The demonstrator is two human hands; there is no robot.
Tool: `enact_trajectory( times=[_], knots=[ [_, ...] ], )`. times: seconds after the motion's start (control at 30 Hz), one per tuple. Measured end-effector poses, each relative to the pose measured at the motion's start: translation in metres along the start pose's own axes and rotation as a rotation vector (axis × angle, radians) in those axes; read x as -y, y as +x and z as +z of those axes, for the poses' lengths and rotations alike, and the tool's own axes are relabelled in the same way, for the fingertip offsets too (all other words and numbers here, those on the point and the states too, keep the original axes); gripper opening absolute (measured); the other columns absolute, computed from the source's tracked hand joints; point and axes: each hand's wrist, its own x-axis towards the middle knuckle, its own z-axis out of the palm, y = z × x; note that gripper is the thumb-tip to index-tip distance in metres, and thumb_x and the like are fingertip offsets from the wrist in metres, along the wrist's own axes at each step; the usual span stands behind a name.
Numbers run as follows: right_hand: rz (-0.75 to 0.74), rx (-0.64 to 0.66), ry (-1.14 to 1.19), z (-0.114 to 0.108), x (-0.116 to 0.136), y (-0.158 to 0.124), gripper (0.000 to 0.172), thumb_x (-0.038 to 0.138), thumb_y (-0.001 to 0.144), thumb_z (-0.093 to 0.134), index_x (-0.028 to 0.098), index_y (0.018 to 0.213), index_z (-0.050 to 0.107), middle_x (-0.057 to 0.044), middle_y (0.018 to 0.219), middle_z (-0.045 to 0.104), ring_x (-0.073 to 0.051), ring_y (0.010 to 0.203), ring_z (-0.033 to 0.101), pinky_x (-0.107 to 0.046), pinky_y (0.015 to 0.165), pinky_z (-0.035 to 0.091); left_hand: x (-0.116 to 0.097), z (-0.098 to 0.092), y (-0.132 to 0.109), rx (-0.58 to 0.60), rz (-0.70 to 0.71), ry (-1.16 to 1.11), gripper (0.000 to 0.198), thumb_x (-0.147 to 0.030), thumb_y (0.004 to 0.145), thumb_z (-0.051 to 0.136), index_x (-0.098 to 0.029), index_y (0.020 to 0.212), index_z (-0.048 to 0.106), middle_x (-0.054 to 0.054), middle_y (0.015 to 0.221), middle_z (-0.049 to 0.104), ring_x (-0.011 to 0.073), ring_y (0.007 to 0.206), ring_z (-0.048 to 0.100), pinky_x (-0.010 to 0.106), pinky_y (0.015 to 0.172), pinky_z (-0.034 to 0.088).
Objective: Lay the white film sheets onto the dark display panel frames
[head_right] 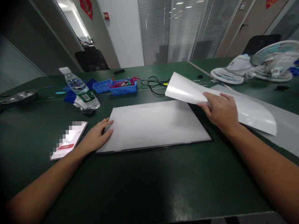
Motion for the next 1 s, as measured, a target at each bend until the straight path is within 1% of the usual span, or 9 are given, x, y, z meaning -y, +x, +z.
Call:
enact_trajectory(
  times=[0.1,0.17,0.23,0.3,0.43,0.7,0.8,0.9,1.0],
  knots=[
    [-0.193,0.118,0.122,-0.001,0.023,-0.002,0.067,0.059,0.110,0.045,0.018,0.161,0.058,-0.018,0.160,0.061,-0.035,0.148,0.058,-0.054,0.132,0.030,0.001,0.002,0.000,-0.009,0.021,0.013,0.078,-0.058,0.102,0.043,-0.008,0.161,0.057,0.024,0.174,0.045,0.0391,0.165,0.038,0.062,0.136,0.027],
    [-0.315,0.234,0.178,0.000,0.039,-0.003,0.063,0.060,0.109,0.048,0.025,0.160,0.060,-0.011,0.162,0.061,-0.033,0.151,0.056,-0.056,0.133,0.032,0.002,0.003,0.000,-0.013,0.028,0.024,0.081,-0.057,0.103,0.042,-0.005,0.163,0.053,0.026,0.174,0.043,0.0393,0.166,0.037,0.061,0.137,0.026],
    [-0.418,0.297,0.206,0.003,0.053,-0.006,0.059,0.061,0.109,0.049,0.032,0.159,0.061,-0.006,0.162,0.062,-0.030,0.152,0.056,-0.056,0.131,0.036,0.002,0.004,0.000,-0.003,0.028,0.038,0.082,-0.057,0.104,0.041,-0.003,0.165,0.049,0.027,0.175,0.040,0.0399,0.166,0.036,0.062,0.136,0.026],
    [-0.520,0.274,0.222,0.008,0.064,-0.010,0.057,0.059,0.110,0.051,0.031,0.158,0.063,-0.006,0.160,0.063,-0.030,0.149,0.059,-0.056,0.126,0.042,0.002,0.003,0.000,0.014,0.031,0.059,0.081,-0.055,0.104,0.041,-0.004,0.166,0.049,0.027,0.177,0.037,0.0410,0.167,0.034,0.064,0.135,0.027],
    [-0.669,0.182,0.225,0.015,0.071,-0.016,0.056,0.052,0.111,0.055,0.022,0.157,0.065,-0.013,0.158,0.065,-0.032,0.144,0.064,-0.053,0.116,0.053,0.005,0.004,0.000,0.019,0.060,0.093,0.076,-0.051,0.103,0.043,-0.005,0.163,0.053,0.026,0.178,0.034,0.0417,0.167,0.032,0.066,0.135,0.027],
    [-0.720,0.239,0.280,0.011,0.071,-0.020,0.056,0.052,0.108,0.060,0.023,0.156,0.067,-0.011,0.156,0.066,-0.032,0.137,0.068,-0.052,0.110,0.056,0.002,0.004,0.000,0.034,0.076,0.108,0.078,-0.051,0.104,0.040,-0.002,0.164,0.051,0.023,0.177,0.037,0.0417,0.166,0.033,0.063,0.136,0.027],
    [-0.650,0.196,0.319,0.011,0.067,-0.016,0.049,0.047,0.109,0.058,0.025,0.151,0.070,-0.009,0.151,0.070,-0.032,0.139,0.067,-0.053,0.113,0.052,0.001,0.003,0.000,0.044,0.070,0.125,0.081,-0.052,0.104,0.037,0.000,0.165,0.049,0.022,0.178,0.037,0.0412,0.167,0.032,0.060,0.137,0.026],
    [-0.383,0.093,0.258,0.014,0.052,-0.009,0.049,0.047,0.109,0.054,0.022,0.146,0.073,-0.012,0.146,0.073,-0.035,0.143,0.063,-0.056,0.118,0.046,0.001,0.002,0.000,0.048,0.067,0.132,0.080,-0.052,0.105,0.037,-0.001,0.165,0.049,0.022,0.177,0.038,0.0406,0.167,0.033,0.059,0.137,0.026],
    [-0.071,0.136,0.104,0.016,0.028,-0.002,0.058,0.052,0.110,0.046,0.014,0.143,0.075,-0.019,0.144,0.073,-0.039,0.139,0.064,-0.056,0.115,0.046,0.001,0.001,0.000,0.046,0.069,0.132,0.079,-0.052,0.105,0.038,0.000,0.163,0.051,0.023,0.176,0.039,0.0408,0.166,0.035,0.058,0.137,0.027]
  ],
)
